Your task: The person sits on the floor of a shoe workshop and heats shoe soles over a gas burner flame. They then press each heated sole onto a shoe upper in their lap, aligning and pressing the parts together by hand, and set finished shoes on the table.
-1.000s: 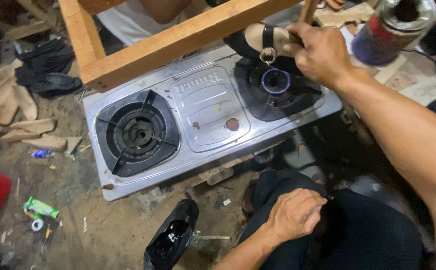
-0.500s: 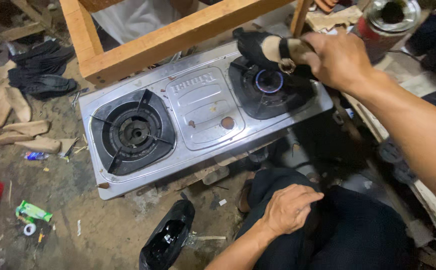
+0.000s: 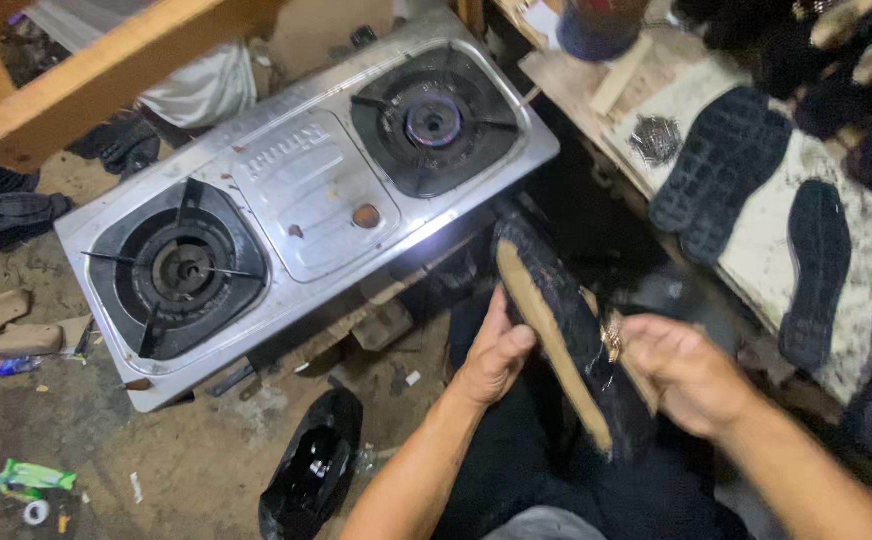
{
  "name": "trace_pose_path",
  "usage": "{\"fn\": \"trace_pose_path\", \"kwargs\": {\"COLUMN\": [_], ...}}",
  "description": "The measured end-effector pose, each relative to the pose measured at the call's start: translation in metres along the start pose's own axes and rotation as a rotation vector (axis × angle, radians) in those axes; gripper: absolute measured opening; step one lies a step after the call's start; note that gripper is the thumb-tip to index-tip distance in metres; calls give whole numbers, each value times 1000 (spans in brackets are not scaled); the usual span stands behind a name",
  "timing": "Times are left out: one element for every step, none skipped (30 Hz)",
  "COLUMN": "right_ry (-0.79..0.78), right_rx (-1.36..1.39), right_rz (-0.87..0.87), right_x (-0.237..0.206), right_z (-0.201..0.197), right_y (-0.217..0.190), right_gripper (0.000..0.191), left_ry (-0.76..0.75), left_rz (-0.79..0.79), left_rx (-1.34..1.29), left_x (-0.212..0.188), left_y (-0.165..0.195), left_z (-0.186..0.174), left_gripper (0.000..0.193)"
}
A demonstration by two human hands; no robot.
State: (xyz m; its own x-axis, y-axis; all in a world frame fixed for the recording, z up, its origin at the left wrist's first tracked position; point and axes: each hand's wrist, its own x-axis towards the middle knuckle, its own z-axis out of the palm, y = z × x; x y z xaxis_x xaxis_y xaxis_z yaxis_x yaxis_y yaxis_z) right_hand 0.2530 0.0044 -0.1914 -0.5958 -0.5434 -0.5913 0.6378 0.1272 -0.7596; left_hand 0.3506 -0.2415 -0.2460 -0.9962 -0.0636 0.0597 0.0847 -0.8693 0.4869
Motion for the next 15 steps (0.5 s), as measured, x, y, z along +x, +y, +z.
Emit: {"fn": "trace_pose_path", "kwargs": {"right_ry": [-35,31,99,172,194,220,247,203,156,110,87,60,30,-15,-61], "right_rx": [131,21,-85,-190,-209,-229,-254,-191,-125,-60,21,100,177,160,142], "right_rz": [87,72,58,46,-25,-97,-175,-194,-211,-230,-199,-172,-150,-160,-168], "right_x": [-13,-20,-26,-33,-43,-49,-55,-61,-67,-72,-77,-80,-82,-84,-86], "right_z": [2,-1,0,0,0,-1,-2,-2,-3,-4,-4,-4,-5,-5,-4], "right_y": [28,46,63,74,81,84,84,82,79,75,71,66,62,57,54], "right_gripper": [42,42,43,44,43,42,41,42,43,44,44,44,45,44,44], "left_ry": [30,58,84,86,86,80,58,38,22,9,-7,-25,-50,-73,-92], "left_rz": [-8,-19,-35,-62,-92,-122,-148,-173,-199,-228,-256,-278,-272,-264,-256], "left_rx": [28,58,90,205,317,430,459,487,516,517,516,516,554,590,624], "left_x": [-6,-11,-18,-25,-34,-42,-49,-56,-63,-69,-75,-80,-83,-87,-90], "left_y": [-6,-13,-20,-24,-28,-32,-35,-40,-43,-46,-49,-53,-55,-58,-60], "left_z": [8,18,26,33,40,46,51,58,63,68,73,77,80,83,85], "left_gripper": [91,89,87,86,84,82,84,85,86,89,92,95,96,97,98]}}
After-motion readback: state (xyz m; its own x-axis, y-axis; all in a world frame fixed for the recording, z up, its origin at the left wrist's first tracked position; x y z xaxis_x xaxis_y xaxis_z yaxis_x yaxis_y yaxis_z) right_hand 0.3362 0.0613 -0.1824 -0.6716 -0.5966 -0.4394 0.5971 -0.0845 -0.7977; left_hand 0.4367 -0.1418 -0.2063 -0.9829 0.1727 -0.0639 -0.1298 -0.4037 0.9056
